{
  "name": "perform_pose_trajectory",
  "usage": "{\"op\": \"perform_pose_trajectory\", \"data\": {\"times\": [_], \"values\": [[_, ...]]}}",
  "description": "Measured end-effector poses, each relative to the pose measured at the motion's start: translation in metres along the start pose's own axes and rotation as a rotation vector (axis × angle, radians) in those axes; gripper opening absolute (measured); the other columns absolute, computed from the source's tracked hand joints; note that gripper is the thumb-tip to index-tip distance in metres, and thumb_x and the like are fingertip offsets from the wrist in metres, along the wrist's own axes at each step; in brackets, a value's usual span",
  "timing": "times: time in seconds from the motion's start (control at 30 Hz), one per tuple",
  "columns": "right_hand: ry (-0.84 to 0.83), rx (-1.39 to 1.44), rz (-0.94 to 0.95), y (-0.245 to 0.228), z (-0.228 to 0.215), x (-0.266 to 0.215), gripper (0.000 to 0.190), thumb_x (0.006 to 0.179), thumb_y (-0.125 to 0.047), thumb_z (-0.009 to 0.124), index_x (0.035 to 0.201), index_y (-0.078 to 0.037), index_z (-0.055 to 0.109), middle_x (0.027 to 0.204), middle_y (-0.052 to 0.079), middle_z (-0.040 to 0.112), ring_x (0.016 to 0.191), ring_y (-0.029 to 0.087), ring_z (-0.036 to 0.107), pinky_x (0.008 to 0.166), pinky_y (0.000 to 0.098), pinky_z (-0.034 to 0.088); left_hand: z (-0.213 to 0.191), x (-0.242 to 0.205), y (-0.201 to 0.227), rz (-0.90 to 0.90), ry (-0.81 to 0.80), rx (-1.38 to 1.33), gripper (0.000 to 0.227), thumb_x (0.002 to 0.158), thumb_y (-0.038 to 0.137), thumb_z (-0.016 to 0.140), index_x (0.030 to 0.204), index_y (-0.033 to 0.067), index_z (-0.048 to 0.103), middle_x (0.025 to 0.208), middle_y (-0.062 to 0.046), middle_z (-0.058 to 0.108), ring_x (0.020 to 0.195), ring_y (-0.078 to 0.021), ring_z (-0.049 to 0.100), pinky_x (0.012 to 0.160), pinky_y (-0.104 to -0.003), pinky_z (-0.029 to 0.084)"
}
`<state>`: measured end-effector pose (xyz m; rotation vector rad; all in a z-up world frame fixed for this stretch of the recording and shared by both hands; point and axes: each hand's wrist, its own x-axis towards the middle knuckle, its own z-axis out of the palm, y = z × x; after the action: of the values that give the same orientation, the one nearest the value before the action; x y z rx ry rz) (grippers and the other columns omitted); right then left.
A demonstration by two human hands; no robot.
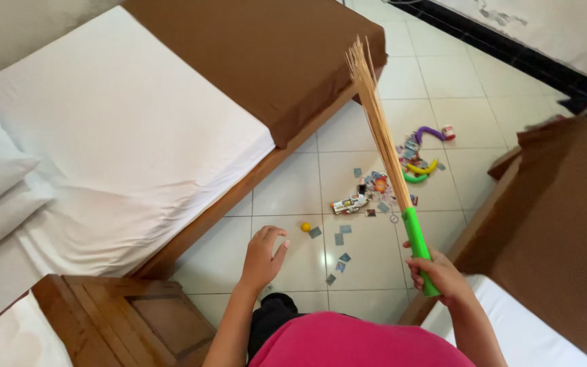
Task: The person tidies a hotel room by first making the bed, then collecting papers, toys, and cards from the floor into a tote bag. The bed is made by flipping and straightening a pillow, pulling up a blanket, and sweeping the bed surface with a broom.
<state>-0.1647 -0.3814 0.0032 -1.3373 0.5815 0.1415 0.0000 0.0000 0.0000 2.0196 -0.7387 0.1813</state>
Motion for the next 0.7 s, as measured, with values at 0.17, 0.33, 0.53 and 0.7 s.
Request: {"op": "perform_pose_trajectory", "data": {"times": [0.17,0.33,0.53,0.7], "values": [[-0.088,-0.139,-0.043,-0.049,0.069,0.055,0.05,0.085,-0.011,0.067,0.133,-0.009,0.054,0.063,0.003,0.049,0.048,0.014,0.049,0.042,0.0305,0.041,-0.035,0.008,-0.03,-0.019,0.112,0.025,0.018,0.09,0.014,0.068,0.105,0.005,0.064,0.107,-0.012,0.067,0.101,-0.0359,0.062,0.086,-0.044,0.05],[-0.123,-0.247,-0.128,-0.069,0.155,0.123,0.053,0.083,-0.009,0.067,0.135,-0.007,0.055,0.071,0.003,0.053,0.05,0.015,0.051,0.042,0.0309,0.041,-0.095,0.043,-0.088,-0.026,0.187,0.081,0.018,0.088,0.013,0.068,0.104,0.0046,0.065,0.108,-0.013,0.066,0.102,-0.0366,0.062,0.087,-0.045,0.048],[-0.194,-0.221,-0.12,-0.08,0.268,0.196,0.06,0.082,-0.005,0.068,0.139,-0.004,0.051,0.08,0.008,0.059,0.054,0.016,0.055,0.046,0.0309,0.046,-0.185,0.089,-0.132,-0.081,0.228,0.13,0.019,0.09,0.015,0.067,0.107,0.0049,0.066,0.108,-0.013,0.066,0.102,-0.0343,0.062,0.088,-0.044,0.049],[-0.18,-0.321,-0.118,-0.094,0.338,0.239,0.069,0.079,-0.007,0.071,0.143,-0.004,0.047,0.082,0.007,0.061,0.059,0.016,0.059,0.05,0.0318,0.049,-0.227,0.106,-0.179,-0.077,0.314,0.176,0.02,0.091,0.016,0.066,0.107,0.0035,0.066,0.108,-0.014,0.066,0.102,-0.0346,0.062,0.088,-0.044,0.049]]}}
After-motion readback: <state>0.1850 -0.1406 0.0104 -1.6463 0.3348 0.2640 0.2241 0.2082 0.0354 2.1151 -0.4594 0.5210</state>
